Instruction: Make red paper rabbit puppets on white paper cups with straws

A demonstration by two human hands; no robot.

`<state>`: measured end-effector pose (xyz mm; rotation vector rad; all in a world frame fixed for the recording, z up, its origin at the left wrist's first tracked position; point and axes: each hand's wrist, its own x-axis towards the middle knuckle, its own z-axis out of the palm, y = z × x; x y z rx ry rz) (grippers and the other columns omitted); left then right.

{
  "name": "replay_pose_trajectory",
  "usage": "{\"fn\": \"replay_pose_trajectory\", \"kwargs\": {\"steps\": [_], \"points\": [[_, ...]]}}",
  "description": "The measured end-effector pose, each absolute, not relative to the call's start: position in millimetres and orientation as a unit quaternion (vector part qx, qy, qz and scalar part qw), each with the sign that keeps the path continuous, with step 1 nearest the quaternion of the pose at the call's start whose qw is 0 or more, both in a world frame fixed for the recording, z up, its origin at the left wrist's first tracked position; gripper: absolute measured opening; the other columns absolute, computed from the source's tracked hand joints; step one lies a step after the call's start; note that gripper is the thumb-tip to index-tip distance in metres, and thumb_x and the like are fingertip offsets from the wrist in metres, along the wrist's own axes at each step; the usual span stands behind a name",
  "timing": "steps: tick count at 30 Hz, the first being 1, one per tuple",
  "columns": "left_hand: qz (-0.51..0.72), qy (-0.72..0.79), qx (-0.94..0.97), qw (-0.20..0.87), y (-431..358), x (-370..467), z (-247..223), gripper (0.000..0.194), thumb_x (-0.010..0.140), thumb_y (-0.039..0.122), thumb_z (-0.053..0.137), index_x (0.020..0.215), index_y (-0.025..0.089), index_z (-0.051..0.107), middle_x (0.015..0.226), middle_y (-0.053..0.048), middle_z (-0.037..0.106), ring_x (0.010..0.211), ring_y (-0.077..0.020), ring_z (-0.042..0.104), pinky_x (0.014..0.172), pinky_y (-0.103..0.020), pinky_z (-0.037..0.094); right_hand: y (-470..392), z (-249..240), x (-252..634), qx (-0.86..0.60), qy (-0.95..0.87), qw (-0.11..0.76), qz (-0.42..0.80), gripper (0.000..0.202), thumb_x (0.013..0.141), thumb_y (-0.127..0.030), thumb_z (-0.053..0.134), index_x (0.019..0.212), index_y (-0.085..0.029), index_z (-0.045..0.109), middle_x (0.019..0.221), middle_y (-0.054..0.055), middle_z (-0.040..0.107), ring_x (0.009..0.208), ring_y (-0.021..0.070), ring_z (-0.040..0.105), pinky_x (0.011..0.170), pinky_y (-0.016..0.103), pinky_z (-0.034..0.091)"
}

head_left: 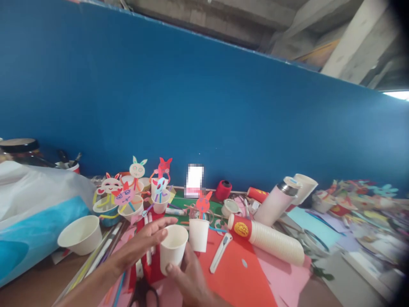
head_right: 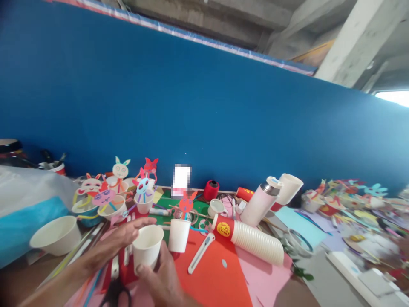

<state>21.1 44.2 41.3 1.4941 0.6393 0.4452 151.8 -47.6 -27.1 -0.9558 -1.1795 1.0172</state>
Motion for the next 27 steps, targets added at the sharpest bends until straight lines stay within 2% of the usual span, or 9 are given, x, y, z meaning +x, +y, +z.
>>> {"fn": "replay_pose_trajectory", "kwargs": {"steps": [2, 4, 9, 12, 16, 23, 27], "points": [[0.161, 0.227, 0.676, 0.682, 45, 18, 38, 0.076, 0.063, 0.047, 0.062, 0.128, 0.02, 0.032, 0.12, -0.009, 0.052, 0.109, -0.0256, 0.048, 0.088, -0.034, 0.039, -47, -30, 151, -0.427, -0.511, 0.61, 0.428, 0.051, 0.071, -0.045, 0.06, 0.11, -0.016, 0.045, 0.102, 0.009, 0.057, 0.094, 0.0222, 0.053, 0.081, 0.035, 0.043], [0.163, 0.211, 0.691, 0.672, 45, 16, 31, 0.089, 0.056, 0.041, 0.07, 0.131, 0.021, 0.026, 0.125, -0.01, 0.047, 0.11, -0.027, 0.046, 0.089, -0.035, 0.039, -49, -31, 149, -0.435, -0.512, 0.611, 0.42, 0.049, 0.07, -0.041, 0.062, 0.109, -0.017, 0.044, 0.101, 0.008, 0.057, 0.092, 0.0206, 0.054, 0.079, 0.033, 0.044], [0.194, 0.228, 0.697, 0.652, 35, 10, 6, 0.1, 0.05, 0.039, 0.074, 0.133, 0.021, 0.02, 0.126, -0.011, 0.046, 0.11, -0.0282, 0.046, 0.092, -0.038, 0.037, -54, -29, 146, -0.46, -0.516, 0.58, 0.431, 0.052, 0.068, -0.038, 0.065, 0.11, -0.018, 0.042, 0.102, 0.006, 0.057, 0.092, 0.0198, 0.054, 0.08, 0.032, 0.045], [0.213, 0.257, 0.699, 0.633, 26, 8, -4, 0.093, 0.05, 0.035, 0.073, 0.131, 0.022, 0.028, 0.121, -0.009, 0.051, 0.11, -0.028, 0.046, 0.093, -0.038, 0.037, -57, -29, 145, -0.457, -0.534, 0.567, 0.43, 0.055, 0.069, -0.044, 0.062, 0.112, -0.017, 0.041, 0.104, 0.008, 0.057, 0.093, 0.0209, 0.055, 0.08, 0.032, 0.045], [0.216, 0.308, 0.688, 0.62, 16, 11, -9, 0.072, 0.055, 0.032, 0.071, 0.121, 0.023, 0.044, 0.109, -0.007, 0.061, 0.096, -0.0273, 0.055, 0.082, -0.034, 0.046, -58, -30, 145, -0.452, -0.564, 0.559, 0.407, 0.051, 0.073, -0.047, 0.056, 0.112, -0.017, 0.042, 0.104, 0.008, 0.058, 0.094, 0.0208, 0.055, 0.08, 0.032, 0.045], [0.266, 0.343, 0.636, 0.638, 21, 6, -9, 0.056, 0.06, 0.038, 0.068, 0.109, 0.016, 0.054, 0.103, -0.01, 0.064, 0.095, -0.0271, 0.057, 0.081, -0.033, 0.047, -60, -32, 146, -0.435, -0.554, 0.556, 0.441, 0.051, 0.073, -0.028, 0.059, 0.119, -0.021, 0.037, 0.11, 0.007, 0.055, 0.098, 0.0188, 0.054, 0.082, 0.033, 0.044], [0.308, 0.35, 0.618, 0.633, 23, 6, -8, 0.056, 0.059, 0.041, 0.067, 0.108, 0.016, 0.056, 0.103, -0.011, 0.064, 0.094, -0.0272, 0.057, 0.082, -0.034, 0.046, -61, -33, 146, -0.448, -0.539, 0.558, 0.444, 0.043, 0.075, -0.023, 0.055, 0.116, -0.02, 0.04, 0.101, 0.007, 0.059, 0.088, 0.0169, 0.058, 0.077, 0.032, 0.046]]}}
